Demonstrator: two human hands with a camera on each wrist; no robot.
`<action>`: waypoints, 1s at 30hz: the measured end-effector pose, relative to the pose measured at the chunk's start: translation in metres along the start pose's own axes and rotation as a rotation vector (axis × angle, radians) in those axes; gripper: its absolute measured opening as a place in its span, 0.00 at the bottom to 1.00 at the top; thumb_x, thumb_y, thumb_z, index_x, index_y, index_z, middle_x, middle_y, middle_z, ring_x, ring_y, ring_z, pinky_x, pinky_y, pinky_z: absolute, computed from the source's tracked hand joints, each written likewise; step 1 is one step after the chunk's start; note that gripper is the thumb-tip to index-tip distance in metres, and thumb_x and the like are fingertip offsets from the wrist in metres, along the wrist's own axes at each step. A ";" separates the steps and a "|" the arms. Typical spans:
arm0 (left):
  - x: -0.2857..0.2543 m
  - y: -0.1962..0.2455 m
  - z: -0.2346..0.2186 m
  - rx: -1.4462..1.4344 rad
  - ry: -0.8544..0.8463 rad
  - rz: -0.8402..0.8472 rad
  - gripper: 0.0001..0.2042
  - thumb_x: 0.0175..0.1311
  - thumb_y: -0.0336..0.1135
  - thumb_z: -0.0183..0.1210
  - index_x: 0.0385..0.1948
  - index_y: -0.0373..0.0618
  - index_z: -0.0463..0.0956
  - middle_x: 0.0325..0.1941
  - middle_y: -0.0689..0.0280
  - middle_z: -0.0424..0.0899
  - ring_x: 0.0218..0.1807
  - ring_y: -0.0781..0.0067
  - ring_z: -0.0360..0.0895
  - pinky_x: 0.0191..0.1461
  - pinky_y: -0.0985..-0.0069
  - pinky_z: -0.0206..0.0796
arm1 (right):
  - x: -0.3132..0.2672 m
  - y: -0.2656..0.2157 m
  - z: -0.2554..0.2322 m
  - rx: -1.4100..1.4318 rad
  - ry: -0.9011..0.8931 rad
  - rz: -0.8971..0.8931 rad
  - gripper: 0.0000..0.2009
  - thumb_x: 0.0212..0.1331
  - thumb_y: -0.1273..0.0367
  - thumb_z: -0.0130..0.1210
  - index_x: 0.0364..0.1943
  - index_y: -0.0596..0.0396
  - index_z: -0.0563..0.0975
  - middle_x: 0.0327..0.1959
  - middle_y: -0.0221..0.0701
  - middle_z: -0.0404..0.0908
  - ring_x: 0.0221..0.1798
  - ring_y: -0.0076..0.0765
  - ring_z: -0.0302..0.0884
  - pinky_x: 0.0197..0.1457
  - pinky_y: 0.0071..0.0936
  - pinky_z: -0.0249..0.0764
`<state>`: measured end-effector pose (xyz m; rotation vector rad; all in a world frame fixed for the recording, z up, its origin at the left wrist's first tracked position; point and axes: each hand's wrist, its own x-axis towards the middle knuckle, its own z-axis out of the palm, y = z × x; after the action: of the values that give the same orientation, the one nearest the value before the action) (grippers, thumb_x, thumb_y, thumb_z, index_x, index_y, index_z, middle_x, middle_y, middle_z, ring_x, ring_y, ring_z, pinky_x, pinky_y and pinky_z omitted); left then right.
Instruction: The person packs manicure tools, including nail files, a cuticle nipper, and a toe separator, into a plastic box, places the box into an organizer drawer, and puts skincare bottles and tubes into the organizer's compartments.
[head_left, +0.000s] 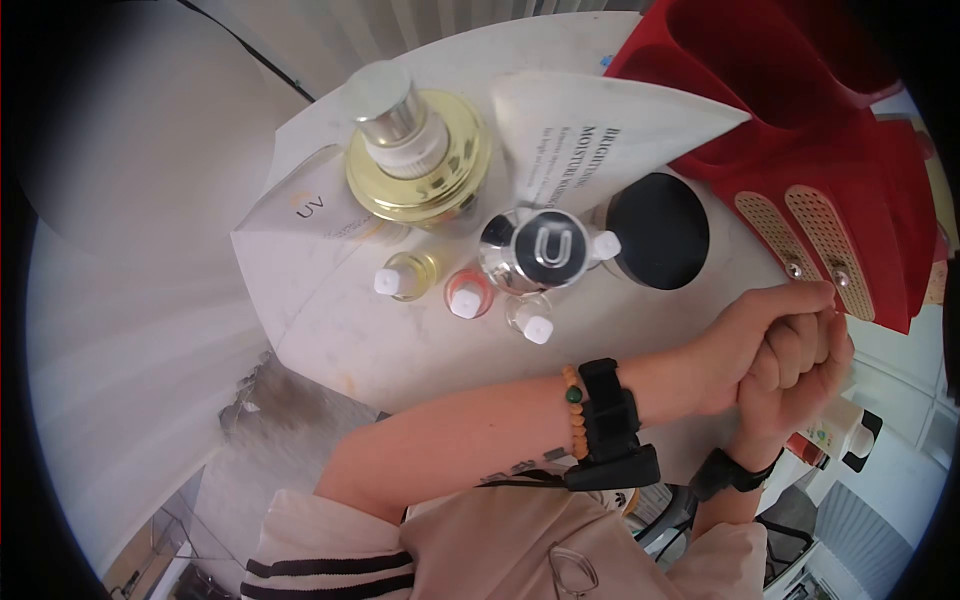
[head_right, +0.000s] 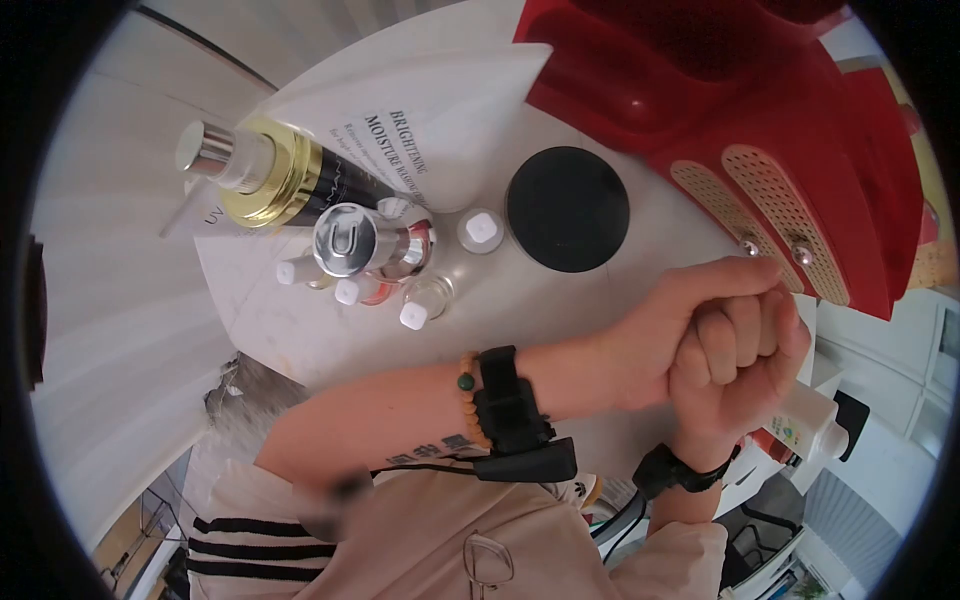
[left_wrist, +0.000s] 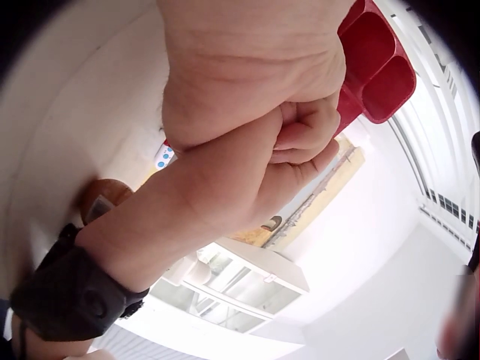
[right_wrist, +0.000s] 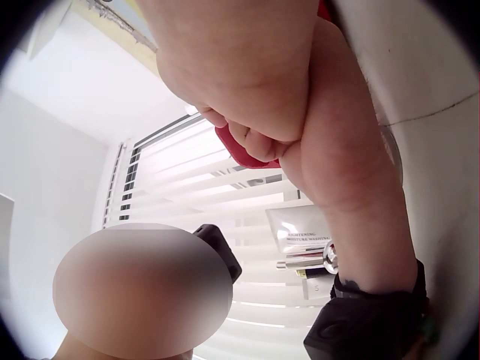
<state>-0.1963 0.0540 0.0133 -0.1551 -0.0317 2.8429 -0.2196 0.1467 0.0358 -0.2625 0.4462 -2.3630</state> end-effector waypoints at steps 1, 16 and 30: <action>0.000 0.000 -0.002 0.009 -0.005 -0.007 0.16 0.76 0.38 0.52 0.25 0.44 0.80 0.14 0.76 0.73 0.14 0.87 0.66 0.16 0.87 0.51 | 0.000 0.000 0.001 0.025 0.000 0.014 0.18 0.76 0.64 0.43 0.23 0.45 0.56 0.17 0.20 0.50 0.14 0.18 0.43 0.17 0.23 0.39; -0.005 0.013 -0.017 0.314 -0.164 -0.039 0.25 0.75 0.50 0.40 0.60 0.41 0.73 0.63 0.53 0.76 0.64 0.53 0.73 0.70 0.57 0.63 | 0.010 0.055 -0.002 0.327 0.371 -0.204 0.13 0.72 0.66 0.46 0.26 0.44 0.76 0.15 0.19 0.53 0.15 0.20 0.49 0.18 0.20 0.47; -0.004 0.010 -0.006 0.469 -0.024 -0.069 0.22 0.70 0.61 0.44 0.47 0.53 0.70 0.49 0.67 0.72 0.54 0.67 0.73 0.60 0.54 0.65 | 0.051 0.104 -0.098 0.859 -0.080 -0.328 0.20 0.73 0.68 0.45 0.18 0.45 0.60 0.13 0.17 0.53 0.12 0.15 0.46 0.14 0.18 0.45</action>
<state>-0.1944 0.0437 0.0079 -0.0177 0.6051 2.6953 -0.2235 0.0645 -0.0917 -0.0188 -0.7022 -2.6033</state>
